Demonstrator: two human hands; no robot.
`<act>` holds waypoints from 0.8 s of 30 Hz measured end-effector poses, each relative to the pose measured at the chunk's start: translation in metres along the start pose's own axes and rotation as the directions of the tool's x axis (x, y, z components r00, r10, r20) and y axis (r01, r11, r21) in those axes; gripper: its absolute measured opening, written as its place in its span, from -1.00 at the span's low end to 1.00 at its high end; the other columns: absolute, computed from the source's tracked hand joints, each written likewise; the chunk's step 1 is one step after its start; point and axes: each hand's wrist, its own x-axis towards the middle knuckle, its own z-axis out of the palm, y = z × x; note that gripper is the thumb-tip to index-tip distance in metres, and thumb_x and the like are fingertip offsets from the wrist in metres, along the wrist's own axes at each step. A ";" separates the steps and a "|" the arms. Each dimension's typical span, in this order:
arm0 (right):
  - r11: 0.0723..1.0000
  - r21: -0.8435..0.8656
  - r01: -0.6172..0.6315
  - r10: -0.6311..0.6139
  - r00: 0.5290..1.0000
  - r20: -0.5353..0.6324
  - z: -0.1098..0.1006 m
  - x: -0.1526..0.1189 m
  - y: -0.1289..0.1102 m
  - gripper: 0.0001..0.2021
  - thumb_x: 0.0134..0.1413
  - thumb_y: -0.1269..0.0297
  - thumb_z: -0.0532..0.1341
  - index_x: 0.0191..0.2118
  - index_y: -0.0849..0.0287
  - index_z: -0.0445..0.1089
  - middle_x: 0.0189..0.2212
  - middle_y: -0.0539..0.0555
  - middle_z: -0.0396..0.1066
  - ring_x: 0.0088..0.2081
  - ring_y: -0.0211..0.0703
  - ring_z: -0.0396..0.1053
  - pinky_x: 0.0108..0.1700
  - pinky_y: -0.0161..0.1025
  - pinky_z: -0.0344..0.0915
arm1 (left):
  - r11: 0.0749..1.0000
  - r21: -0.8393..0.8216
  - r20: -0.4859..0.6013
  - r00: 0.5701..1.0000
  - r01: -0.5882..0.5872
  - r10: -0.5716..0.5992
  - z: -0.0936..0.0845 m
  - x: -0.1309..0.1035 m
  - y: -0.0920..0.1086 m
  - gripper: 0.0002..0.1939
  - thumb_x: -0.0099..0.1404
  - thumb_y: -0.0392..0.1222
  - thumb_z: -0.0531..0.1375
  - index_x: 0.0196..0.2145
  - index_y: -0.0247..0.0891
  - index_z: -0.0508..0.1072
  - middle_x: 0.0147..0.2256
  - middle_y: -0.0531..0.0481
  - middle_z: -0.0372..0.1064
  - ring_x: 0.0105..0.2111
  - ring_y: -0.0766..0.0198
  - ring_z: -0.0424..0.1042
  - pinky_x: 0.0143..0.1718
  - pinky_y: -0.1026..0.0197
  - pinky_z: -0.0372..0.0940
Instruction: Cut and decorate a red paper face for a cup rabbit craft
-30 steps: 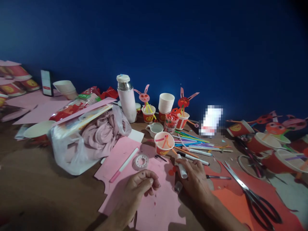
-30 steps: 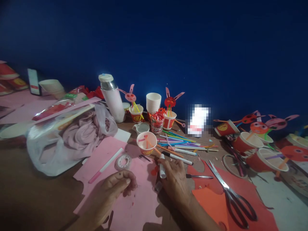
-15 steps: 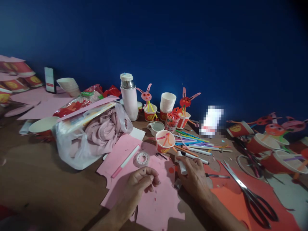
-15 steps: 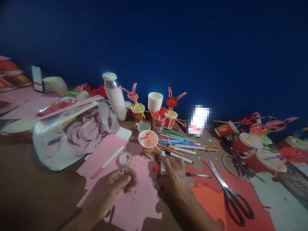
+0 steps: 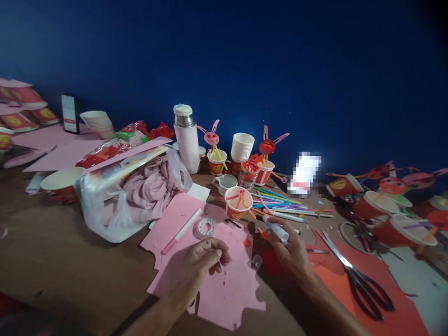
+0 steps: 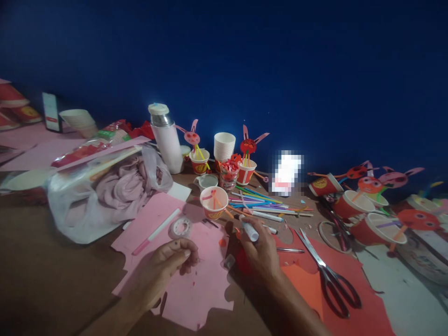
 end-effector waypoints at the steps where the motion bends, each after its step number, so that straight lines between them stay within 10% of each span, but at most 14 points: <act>1: 0.998 0.058 -0.033 0.032 0.999 0.005 -0.002 0.002 -0.002 -0.79 0.02 0.22 0.17 -0.18 0.06 0.38 -0.43 0.05 0.43 -0.47 -0.12 0.33 -0.47 -0.20 0.25 | 1.000 0.003 0.005 1.000 0.000 0.000 0.000 0.000 -0.001 -0.85 0.03 -0.17 0.14 -0.44 -0.30 0.38 -0.54 0.05 0.36 -0.58 0.38 0.22 -0.50 0.28 0.07; 11: 0.885 0.419 -0.205 0.197 0.978 0.062 -0.009 0.005 -0.034 -0.72 -0.14 0.11 0.28 -0.30 0.15 0.34 -0.56 -0.03 0.36 -0.59 -0.26 0.26 -0.55 -0.32 0.25 | 0.988 0.149 0.011 1.000 -0.029 0.027 0.011 -0.008 0.011 -0.84 0.02 -0.15 0.14 -0.44 -0.28 0.41 -0.49 0.02 0.39 -0.56 0.36 0.22 -0.50 0.29 0.09; 24: 0.850 0.477 -0.224 0.142 0.969 0.202 -0.002 -0.015 -0.044 -0.70 -0.08 0.07 0.28 -0.27 0.13 0.31 -0.55 -0.06 0.39 -0.60 -0.28 0.32 -0.55 -0.33 0.27 | 0.947 0.273 0.137 0.981 -0.171 0.137 0.049 0.008 0.027 -0.79 0.05 -0.10 0.17 -0.40 -0.29 0.42 -0.54 0.05 0.33 -0.61 0.36 0.25 -0.55 0.28 0.17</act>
